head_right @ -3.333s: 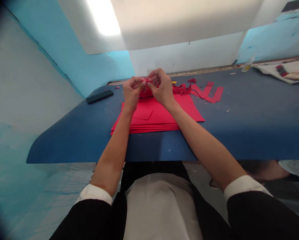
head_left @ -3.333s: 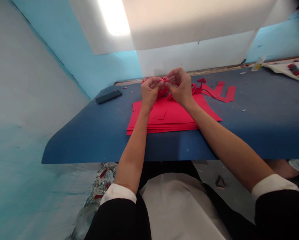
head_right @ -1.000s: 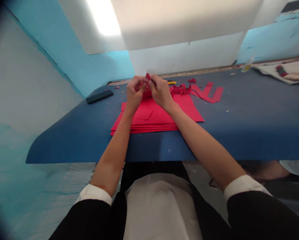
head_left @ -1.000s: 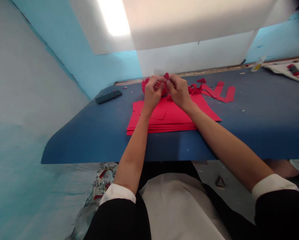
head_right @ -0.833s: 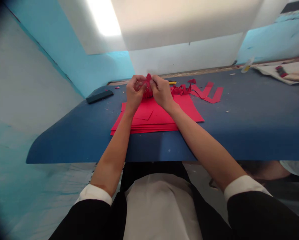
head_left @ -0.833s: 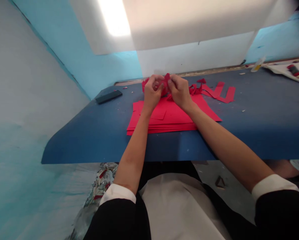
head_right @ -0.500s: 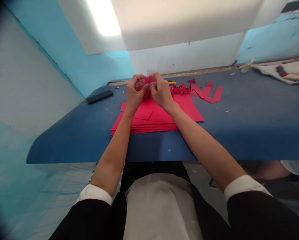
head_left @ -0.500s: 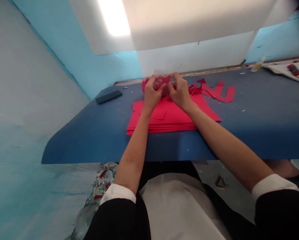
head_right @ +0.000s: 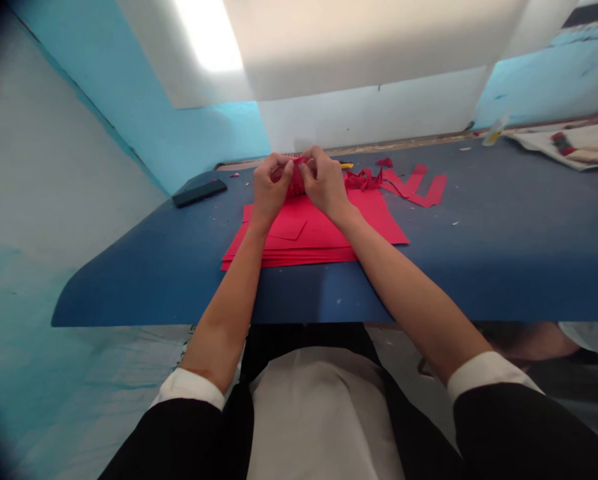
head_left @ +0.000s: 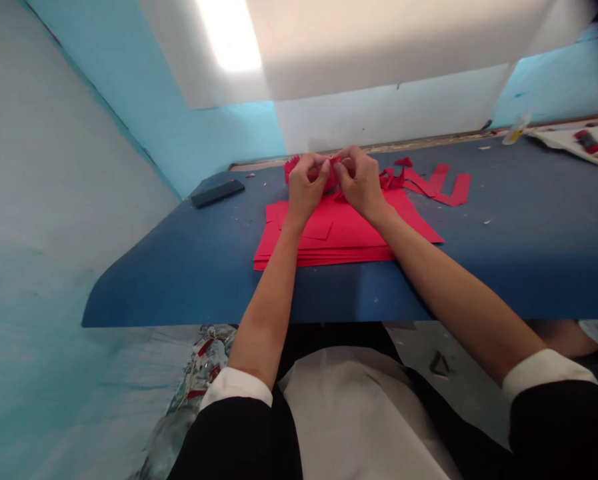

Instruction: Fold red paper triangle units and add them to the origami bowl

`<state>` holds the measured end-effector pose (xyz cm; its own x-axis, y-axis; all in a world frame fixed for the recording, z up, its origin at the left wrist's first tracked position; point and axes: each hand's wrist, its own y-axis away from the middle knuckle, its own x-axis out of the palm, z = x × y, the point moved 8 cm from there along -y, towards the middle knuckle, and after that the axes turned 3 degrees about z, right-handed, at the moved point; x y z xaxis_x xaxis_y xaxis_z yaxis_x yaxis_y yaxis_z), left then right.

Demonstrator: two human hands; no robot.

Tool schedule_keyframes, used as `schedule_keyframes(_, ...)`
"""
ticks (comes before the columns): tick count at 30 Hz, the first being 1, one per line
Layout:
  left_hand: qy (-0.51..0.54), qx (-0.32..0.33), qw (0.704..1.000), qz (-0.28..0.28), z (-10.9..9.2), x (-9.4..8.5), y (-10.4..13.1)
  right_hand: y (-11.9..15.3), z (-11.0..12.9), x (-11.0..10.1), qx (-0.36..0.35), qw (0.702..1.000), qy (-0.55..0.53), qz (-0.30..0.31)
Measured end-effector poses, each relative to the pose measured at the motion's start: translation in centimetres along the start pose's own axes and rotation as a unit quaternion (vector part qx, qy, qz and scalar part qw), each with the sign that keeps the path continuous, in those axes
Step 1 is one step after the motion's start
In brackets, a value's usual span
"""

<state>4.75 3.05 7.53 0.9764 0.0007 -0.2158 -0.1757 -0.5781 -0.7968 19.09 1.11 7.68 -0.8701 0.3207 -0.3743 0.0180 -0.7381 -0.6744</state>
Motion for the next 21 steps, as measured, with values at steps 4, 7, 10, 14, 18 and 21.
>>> schedule_keyframes(4,-0.001,-0.024,1.000,0.000,0.22,-0.01,-0.03,0.04,0.59,-0.12,-0.014,1.000,0.017,-0.014)
schedule_keyframes(7,-0.015,-0.049,0.999,-0.005,0.58,-0.08,-0.01,0.05,0.91,-0.33,-0.018,0.999,0.024,-0.027)
schedule_keyframes(10,-0.015,-0.064,0.998,-0.010,0.87,-0.16,-0.01,-0.03,0.86,-0.52,-0.017,0.999,0.030,-0.027)
schedule_keyframes(14,0.003,-0.074,0.997,-0.015,0.89,-0.19,-0.02,-0.14,0.18,-0.59,0.013,1.000,0.020,-0.005)
schedule_keyframes(18,0.011,-0.089,0.996,-0.027,0.54,-0.35,0.07,-0.15,0.04,-0.36,0.033,0.999,-0.018,0.006)
schedule_keyframes(21,0.007,-0.088,0.995,-0.037,0.26,-0.55,0.02,-0.11,0.44,-0.51,0.030,0.999,-0.036,-0.024)
